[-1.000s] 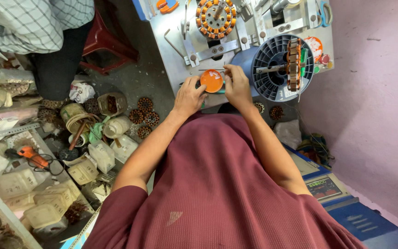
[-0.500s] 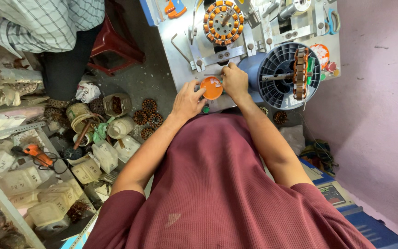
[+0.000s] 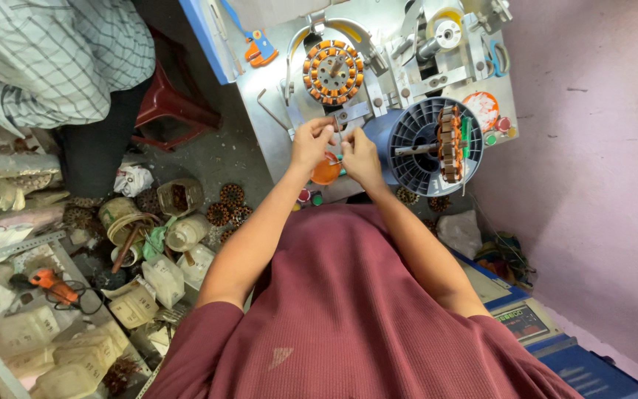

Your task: The person uses a green screwdriver to adjust and secure copper windings on a motor stator. They repeatedly insert small white insulating pieces between the windings and use the screwdriver to press them into place. The person also operates a nearby winding machine, adjusting its components and pressing a red button.

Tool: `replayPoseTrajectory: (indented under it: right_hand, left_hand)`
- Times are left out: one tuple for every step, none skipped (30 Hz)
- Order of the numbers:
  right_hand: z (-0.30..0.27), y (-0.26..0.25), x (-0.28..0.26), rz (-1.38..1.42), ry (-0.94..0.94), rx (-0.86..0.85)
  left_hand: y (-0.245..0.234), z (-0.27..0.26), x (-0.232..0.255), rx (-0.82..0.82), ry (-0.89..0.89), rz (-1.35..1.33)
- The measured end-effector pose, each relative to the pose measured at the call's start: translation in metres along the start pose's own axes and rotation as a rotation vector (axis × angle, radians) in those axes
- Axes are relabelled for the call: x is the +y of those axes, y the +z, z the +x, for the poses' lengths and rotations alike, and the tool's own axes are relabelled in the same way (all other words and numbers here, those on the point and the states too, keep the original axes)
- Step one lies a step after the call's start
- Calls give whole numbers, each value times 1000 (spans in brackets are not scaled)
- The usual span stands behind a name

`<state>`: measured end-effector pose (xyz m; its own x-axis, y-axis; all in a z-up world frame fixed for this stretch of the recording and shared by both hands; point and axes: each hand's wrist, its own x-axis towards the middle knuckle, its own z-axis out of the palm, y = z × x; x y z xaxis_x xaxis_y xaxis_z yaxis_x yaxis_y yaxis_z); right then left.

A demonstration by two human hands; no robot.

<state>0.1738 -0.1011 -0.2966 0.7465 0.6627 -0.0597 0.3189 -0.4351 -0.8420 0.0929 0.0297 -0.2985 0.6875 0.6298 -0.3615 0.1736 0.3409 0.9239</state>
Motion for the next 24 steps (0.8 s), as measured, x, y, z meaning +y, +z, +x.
replayPoseTrajectory:
  right_hand:
    - [4, 2, 6, 252, 176, -60]
    - [10, 6, 11, 506, 347, -120]
    - [14, 9, 14, 762, 516, -181]
    - [17, 10, 16, 866, 528, -156]
    - [19, 12, 17, 969, 539, -132]
    - [20, 11, 17, 1073, 550, -108]
    - [22, 8, 16, 1135, 560, -120]
    - [21, 4, 15, 1197, 571, -133]
    - [19, -1, 13, 1259, 581, -145]
    - [19, -6, 11, 1266, 594, -154]
    - [18, -10, 8, 1273, 606, -162]
    - [17, -13, 5, 1280, 619, -175]
    - [17, -13, 2, 1167, 564, -133]
    - [17, -14, 1, 1052, 509, -93]
    - [18, -14, 1, 937, 453, -55]
    - [19, -13, 1, 957, 458, -63]
    - [20, -12, 2, 978, 463, -72]
    - [22, -11, 5, 997, 469, -82]
    - [24, -11, 8, 999, 494, -87]
    - [27, -10, 11, 1001, 519, -94]
    - [29, -9, 14, 1002, 545, -101]
    - [31, -11, 17, 1019, 575, -132]
    - [33, -12, 21, 1035, 606, -163]
    - [35, -13, 24, 1053, 635, -196]
  left_hand:
    - [4, 12, -1, 2, -25, -6]
    - [6, 22, -1, 3, -49, -12]
    - [8, 31, -1, 7, -36, -46]
    - [9, 38, -1, 12, -23, -81]
    - [10, 44, -1, 17, -11, -116]
    - [11, 49, -3, 1, -20, -166]
    - [12, 54, -4, -15, -31, -215]
    - [14, 57, -7, -31, -43, -265]
    - [15, 60, -9, -43, -58, -339]
    - [14, 63, -10, -50, -73, -411]
    - [15, 65, -12, -57, -88, -483]
    - [14, 67, -12, -57, -97, -512]
    - [15, 68, -11, -56, -105, -542]
    - [16, 69, -11, -54, -114, -573]
    - [17, 70, -10, -60, -116, -602]
    - [19, 69, -9, -65, -121, -631]
    - [19, 68, -7, -70, -126, -661]
    - [20, 68, -6, -74, -124, -677]
    - [21, 68, -5, -77, -122, -694]
    - [19, 67, -3, -79, -120, -709]
    - [18, 67, -2, -72, -110, -714]
    - [18, 67, -1, -69, -103, -719]
    - [19, 66, -1, -66, -96, -725]
    - [19, 66, -1, -60, -93, -730]
